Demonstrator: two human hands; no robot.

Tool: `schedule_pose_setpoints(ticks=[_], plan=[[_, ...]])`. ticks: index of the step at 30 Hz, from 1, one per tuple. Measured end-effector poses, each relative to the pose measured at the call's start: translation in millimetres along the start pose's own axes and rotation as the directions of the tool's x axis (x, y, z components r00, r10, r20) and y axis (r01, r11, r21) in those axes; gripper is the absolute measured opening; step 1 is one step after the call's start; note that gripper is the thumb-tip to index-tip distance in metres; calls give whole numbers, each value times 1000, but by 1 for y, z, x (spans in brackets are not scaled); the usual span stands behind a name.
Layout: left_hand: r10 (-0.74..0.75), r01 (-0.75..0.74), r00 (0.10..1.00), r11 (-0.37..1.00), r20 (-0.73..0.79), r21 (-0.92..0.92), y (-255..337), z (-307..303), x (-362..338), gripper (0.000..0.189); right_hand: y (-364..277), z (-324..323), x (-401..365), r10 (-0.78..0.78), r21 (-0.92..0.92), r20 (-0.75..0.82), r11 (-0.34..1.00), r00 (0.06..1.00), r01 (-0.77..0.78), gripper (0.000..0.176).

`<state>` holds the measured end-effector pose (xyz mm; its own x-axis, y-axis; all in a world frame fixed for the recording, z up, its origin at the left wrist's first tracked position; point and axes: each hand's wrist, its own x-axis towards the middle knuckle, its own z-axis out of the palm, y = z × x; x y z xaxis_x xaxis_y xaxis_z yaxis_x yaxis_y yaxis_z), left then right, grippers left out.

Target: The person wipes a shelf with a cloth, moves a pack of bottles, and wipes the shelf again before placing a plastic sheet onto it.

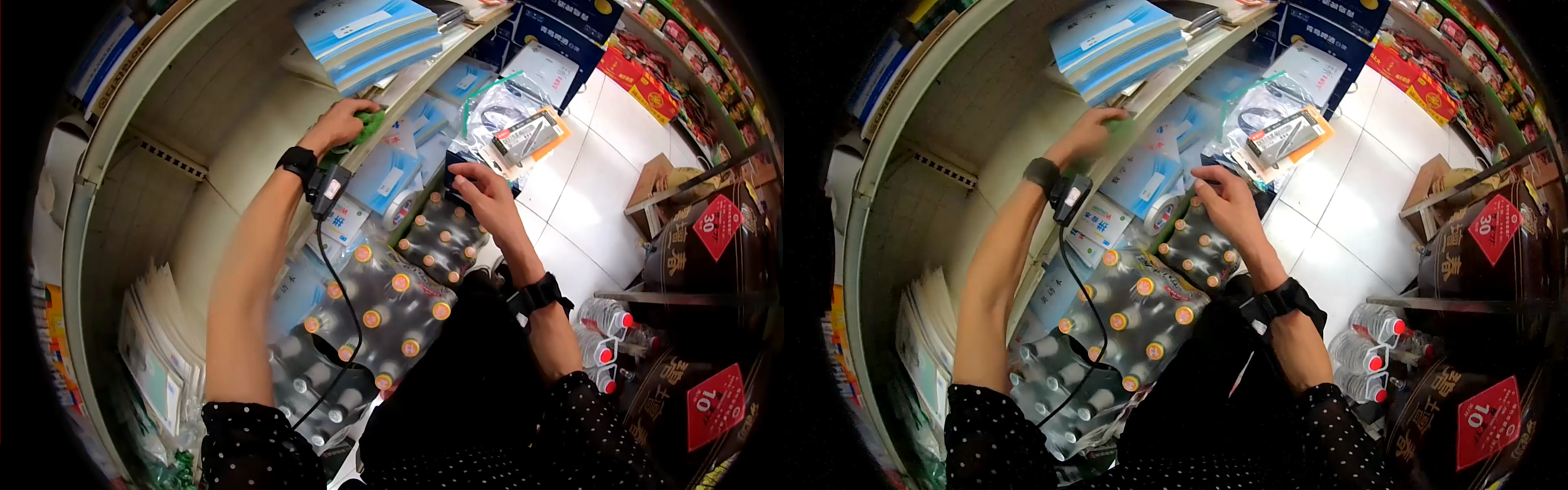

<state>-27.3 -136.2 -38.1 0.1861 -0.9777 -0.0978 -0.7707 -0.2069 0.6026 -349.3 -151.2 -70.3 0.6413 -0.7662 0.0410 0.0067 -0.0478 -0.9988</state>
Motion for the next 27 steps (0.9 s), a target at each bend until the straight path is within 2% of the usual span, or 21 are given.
schedule_pose_setpoints(ticks=[1,3,5,9,11,12,17,21,24,25,27], plan=[[63,-61,997,998,-53,30,-1,1,-3,44,0,0,-1,-7,-27,5,1000,1000,7,29],[41,-40,999,998,-22,38,-2,-3,-10,38,2,0,3,-40,-98,20,994,999,42,31],[-19,19,1000,999,12,35,-3,-7,-25,28,4,-4,3,-4,-150,40,989,999,10,33],[41,-41,999,999,11,-12,-5,-15,-77,28,4,-3,1,-16,-209,32,978,999,23,32],[3,-4,1000,999,17,48,-7,-18,-107,30,3,0,-3,-4,-220,30,976,1000,11,31],[-16,14,1000,997,17,77,-7,-21,-122,31,5,0,-2,-56,-297,78,952,995,77,31],[-196,167,980,914,43,370,16,-36,-184,33,8,4,-6,-26,-266,101,962,995,53,33],[-206,111,968,862,141,495,17,-50,-224,25,3,2,-11,-5,-247,94,969,996,29,32],[-279,-85,879,706,386,704,23,-74,-242,22,5,-1,-11,-24,-207,89,977,996,42,33],[-283,-128,873,653,397,747,26,-81,-242,22,7,-2,-10,-35,-217,89,975,995,54,33],[-163,-28,969,669,183,743,35,-97,-236,23,7,-5,-10,-45,-233,106,970,993,69,33]])
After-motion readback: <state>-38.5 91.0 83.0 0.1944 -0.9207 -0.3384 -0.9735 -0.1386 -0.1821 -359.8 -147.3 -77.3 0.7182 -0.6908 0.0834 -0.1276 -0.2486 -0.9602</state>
